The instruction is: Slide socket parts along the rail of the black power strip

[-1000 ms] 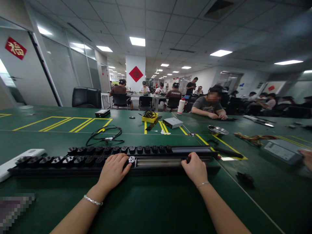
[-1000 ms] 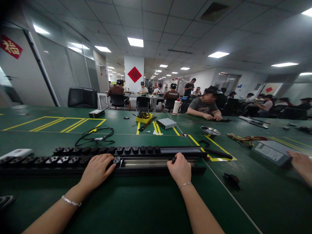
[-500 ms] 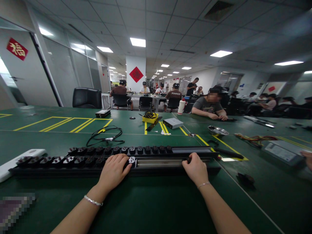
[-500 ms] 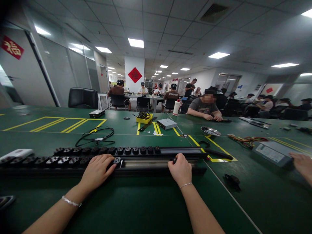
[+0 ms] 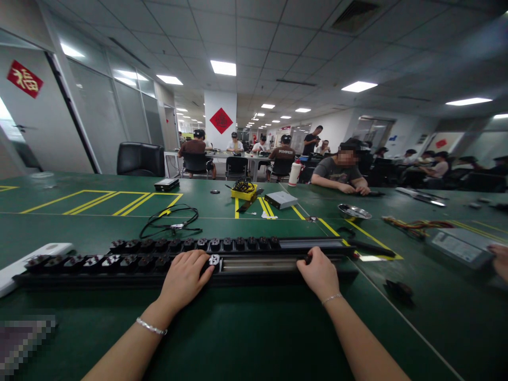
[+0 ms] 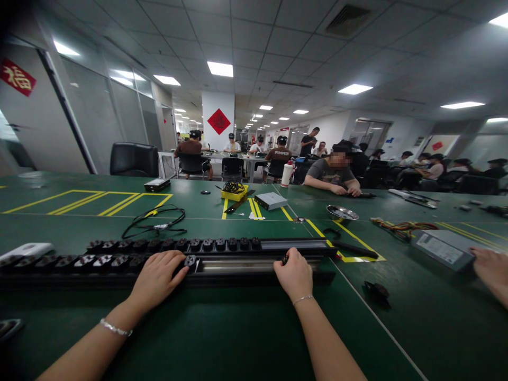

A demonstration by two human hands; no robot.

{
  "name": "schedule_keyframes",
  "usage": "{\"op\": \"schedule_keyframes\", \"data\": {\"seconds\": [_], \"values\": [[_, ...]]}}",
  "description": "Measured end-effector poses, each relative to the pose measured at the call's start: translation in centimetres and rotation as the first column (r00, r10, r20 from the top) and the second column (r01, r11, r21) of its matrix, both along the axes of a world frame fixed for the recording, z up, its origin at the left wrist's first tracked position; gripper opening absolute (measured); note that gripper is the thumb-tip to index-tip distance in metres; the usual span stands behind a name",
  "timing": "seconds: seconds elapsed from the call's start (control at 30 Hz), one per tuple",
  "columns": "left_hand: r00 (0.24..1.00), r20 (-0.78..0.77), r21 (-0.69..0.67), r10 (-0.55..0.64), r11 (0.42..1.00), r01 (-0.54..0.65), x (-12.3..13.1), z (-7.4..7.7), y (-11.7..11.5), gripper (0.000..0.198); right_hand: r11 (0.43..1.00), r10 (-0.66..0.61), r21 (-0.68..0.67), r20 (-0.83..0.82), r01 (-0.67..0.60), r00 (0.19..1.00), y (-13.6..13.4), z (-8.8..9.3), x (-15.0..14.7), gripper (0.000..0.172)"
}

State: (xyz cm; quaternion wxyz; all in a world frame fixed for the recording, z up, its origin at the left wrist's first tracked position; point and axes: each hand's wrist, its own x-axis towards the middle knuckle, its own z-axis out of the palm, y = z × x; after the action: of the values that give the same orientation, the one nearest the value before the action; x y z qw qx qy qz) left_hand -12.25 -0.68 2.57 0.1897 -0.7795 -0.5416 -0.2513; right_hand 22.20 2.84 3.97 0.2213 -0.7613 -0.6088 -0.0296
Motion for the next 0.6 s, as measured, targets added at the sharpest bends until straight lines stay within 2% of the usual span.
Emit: {"op": "schedule_keyframes", "data": {"seconds": [0.6], "values": [[1.0, 0.007, -0.018, -0.001, 1.0, 0.001, -0.02, 0.09, -0.05, 0.029, 0.999, -0.031, -0.016, -0.002, 0.031, 1.0, -0.07, 0.13, -0.07, 0.012]]}}
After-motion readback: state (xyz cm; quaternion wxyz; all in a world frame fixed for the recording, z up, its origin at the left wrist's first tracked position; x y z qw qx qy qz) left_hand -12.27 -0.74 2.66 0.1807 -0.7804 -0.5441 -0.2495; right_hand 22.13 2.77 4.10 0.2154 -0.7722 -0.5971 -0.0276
